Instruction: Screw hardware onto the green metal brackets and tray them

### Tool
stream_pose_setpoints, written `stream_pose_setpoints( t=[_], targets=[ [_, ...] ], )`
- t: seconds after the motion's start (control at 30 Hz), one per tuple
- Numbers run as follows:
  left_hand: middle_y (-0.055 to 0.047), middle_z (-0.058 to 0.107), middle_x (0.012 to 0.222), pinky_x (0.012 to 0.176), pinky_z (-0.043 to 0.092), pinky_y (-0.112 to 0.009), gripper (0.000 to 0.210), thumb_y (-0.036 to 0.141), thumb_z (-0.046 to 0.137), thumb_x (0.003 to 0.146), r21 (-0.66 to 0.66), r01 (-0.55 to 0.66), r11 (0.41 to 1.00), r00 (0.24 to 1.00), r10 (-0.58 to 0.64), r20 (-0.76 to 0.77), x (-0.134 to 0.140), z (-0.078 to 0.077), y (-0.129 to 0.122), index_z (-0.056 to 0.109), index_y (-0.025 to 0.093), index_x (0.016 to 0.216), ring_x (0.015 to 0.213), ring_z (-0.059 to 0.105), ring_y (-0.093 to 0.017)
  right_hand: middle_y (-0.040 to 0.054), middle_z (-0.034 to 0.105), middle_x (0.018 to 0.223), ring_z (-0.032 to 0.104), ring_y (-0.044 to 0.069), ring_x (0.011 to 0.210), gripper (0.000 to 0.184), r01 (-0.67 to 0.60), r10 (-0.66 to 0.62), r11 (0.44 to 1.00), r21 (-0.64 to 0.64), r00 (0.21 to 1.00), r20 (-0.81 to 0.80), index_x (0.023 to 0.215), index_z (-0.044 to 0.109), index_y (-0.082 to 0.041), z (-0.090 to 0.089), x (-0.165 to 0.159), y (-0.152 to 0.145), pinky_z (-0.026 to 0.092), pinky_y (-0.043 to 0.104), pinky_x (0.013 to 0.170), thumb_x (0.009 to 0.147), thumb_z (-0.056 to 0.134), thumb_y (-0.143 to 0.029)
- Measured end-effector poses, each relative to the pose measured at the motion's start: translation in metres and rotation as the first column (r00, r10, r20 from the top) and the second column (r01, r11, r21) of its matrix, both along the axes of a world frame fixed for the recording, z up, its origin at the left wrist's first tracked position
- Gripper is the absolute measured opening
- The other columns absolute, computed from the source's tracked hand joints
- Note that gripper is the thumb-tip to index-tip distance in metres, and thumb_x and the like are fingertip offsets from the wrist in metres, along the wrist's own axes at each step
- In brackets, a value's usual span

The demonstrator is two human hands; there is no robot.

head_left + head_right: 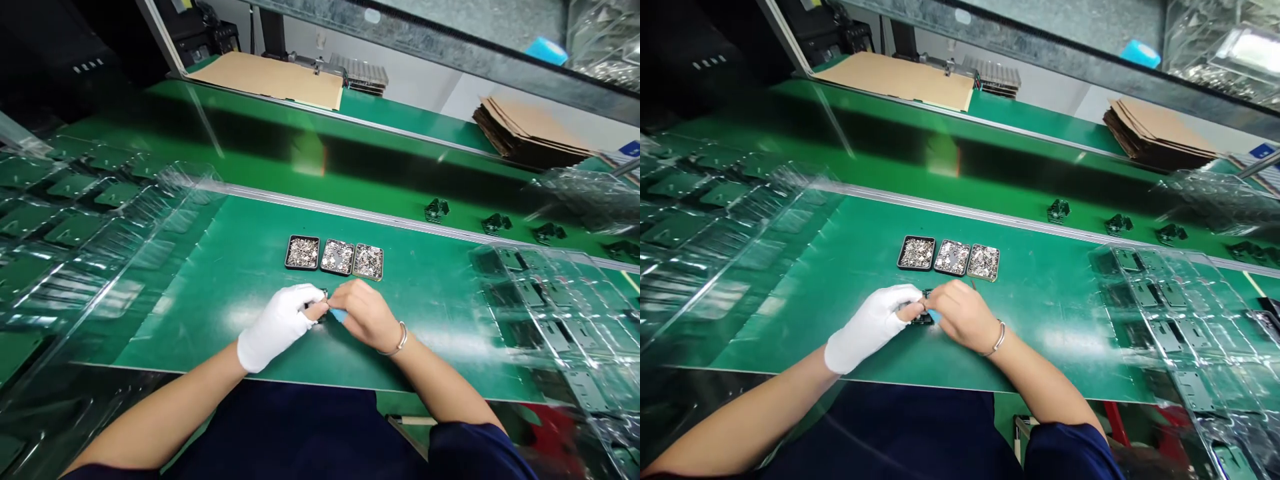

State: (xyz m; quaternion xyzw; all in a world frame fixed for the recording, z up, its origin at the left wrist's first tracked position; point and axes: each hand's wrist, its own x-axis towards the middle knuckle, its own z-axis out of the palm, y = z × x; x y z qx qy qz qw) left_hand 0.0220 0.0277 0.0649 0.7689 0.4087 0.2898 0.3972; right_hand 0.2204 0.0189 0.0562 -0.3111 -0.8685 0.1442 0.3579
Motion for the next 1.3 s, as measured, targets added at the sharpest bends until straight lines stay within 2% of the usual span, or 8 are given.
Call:
stream_pose_setpoints(
  t=[0.1, 0.2, 0.3, 0.37, 0.43, 0.57, 0.7, 1.3],
  targets=[
    [0.003, 0.052, 0.061, 0.057, 0.043, -0.024, 0.029, 0.041, 0.048, 0.084, -0.162, 0.028, 0.986, 0.994, -0.01, 0.105, 0.0, -0.003, 0.001, 0.05, 0.019, 0.065, 0.058, 0.049, -0.012, 0.0082, 0.065, 0.1, 0.061, 0.019, 0.094, 0.032, -0.055, 0.051, 0.994, 0.096, 0.998, 0.043, 0.111, 0.054, -0.021, -0.008, -0.008, -0.008, 0.051, 0.038, 0.086, 0.087, 0.037, -0.01],
    [0.004, 0.051, 0.06, 0.053, 0.042, -0.022, 0.027, 0.039, 0.048, 0.084, -0.22, 0.032, 0.975, 0.989, 0.0, 0.147, -0.007, -0.009, 0.0, 0.049, 0.019, 0.066, 0.054, 0.048, -0.011, 0.007, 0.067, 0.101, 0.062, 0.017, 0.093, 0.026, -0.008, 0.008, 1.0, 0.007, 0.999, -0.054, 0.111, 0.056, -0.022, -0.012, -0.016, -0.011, 0.052, 0.034, 0.082, 0.089, 0.044, -0.014],
    [0.001, 0.054, 0.062, 0.057, 0.044, -0.025, 0.028, 0.034, 0.045, 0.087, 0.047, -0.046, 0.998, 0.999, 0.044, 0.03, -0.014, -0.014, -0.004, 0.051, 0.019, 0.064, 0.058, 0.051, -0.013, 0.0029, 0.068, 0.087, 0.064, 0.015, 0.08, 0.014, 0.112, -0.154, 0.965, -0.237, 0.974, -0.167, 0.097, 0.061, -0.022, -0.01, -0.026, -0.012, 0.053, 0.027, 0.072, 0.087, 0.052, -0.017],
    [-0.002, 0.059, 0.066, 0.064, 0.047, -0.029, 0.029, 0.032, 0.044, 0.087, 0.295, -0.069, 0.953, 0.994, 0.091, -0.061, -0.016, -0.019, -0.006, 0.056, 0.018, 0.065, 0.064, 0.056, -0.016, 0.0009, 0.066, 0.08, 0.062, 0.014, 0.074, 0.008, 0.136, -0.215, 0.921, -0.364, 0.958, -0.188, 0.086, 0.061, -0.021, -0.01, -0.03, -0.009, 0.051, 0.026, 0.068, 0.085, 0.054, -0.016],
    [-0.006, 0.065, 0.08, 0.074, 0.049, -0.035, 0.023, 0.033, 0.048, 0.086, 0.412, -0.09, 0.907, 0.988, 0.132, -0.075, -0.019, -0.025, -0.003, 0.062, 0.018, 0.077, 0.077, 0.062, -0.02, 0.0008, 0.065, 0.079, 0.062, 0.015, 0.074, 0.008, 0.158, -0.261, 0.888, -0.433, 0.946, -0.19, 0.08, 0.06, -0.021, -0.013, -0.031, -0.003, 0.05, 0.027, 0.069, 0.083, 0.054, -0.016],
    [-0.011, 0.064, 0.111, 0.092, 0.048, -0.038, 0.032, 0.032, 0.049, 0.084, 0.145, -0.145, 0.979, 0.988, 0.151, -0.026, -0.022, -0.043, 0.012, 0.058, 0.014, 0.109, 0.104, 0.06, -0.023, 0.0043, 0.064, 0.09, 0.06, 0.018, 0.088, 0.007, 0.224, -0.304, 0.891, -0.395, 0.941, -0.151, 0.08, 0.057, -0.02, -0.027, -0.033, 0.011, 0.047, 0.034, 0.082, 0.083, 0.052, -0.016],
    [-0.008, 0.067, 0.108, 0.093, 0.048, -0.037, 0.029, 0.029, 0.046, 0.082, -0.113, -0.038, 0.993, 0.999, 0.042, 0.025, -0.022, -0.057, 0.023, 0.06, 0.017, 0.104, 0.1, 0.062, -0.022, 0.0055, 0.063, 0.09, 0.058, 0.019, 0.089, 0.008, 0.232, -0.269, 0.92, -0.316, 0.96, -0.077, 0.082, 0.055, -0.02, -0.04, -0.039, 0.015, 0.046, 0.036, 0.081, 0.083, 0.049, -0.015],
    [-0.006, 0.067, 0.104, 0.088, 0.048, -0.034, 0.027, 0.033, 0.047, 0.083, -0.171, -0.048, 0.984, 0.994, 0.063, 0.084, -0.018, -0.057, 0.021, 0.06, 0.019, 0.101, 0.095, 0.062, -0.021, 0.0052, 0.063, 0.087, 0.059, 0.019, 0.086, 0.007, 0.273, -0.328, 0.898, -0.344, 0.938, -0.113, 0.082, 0.054, -0.021, -0.05, -0.044, 0.008, 0.046, 0.035, 0.078, 0.084, 0.048, -0.018]
  ],
)
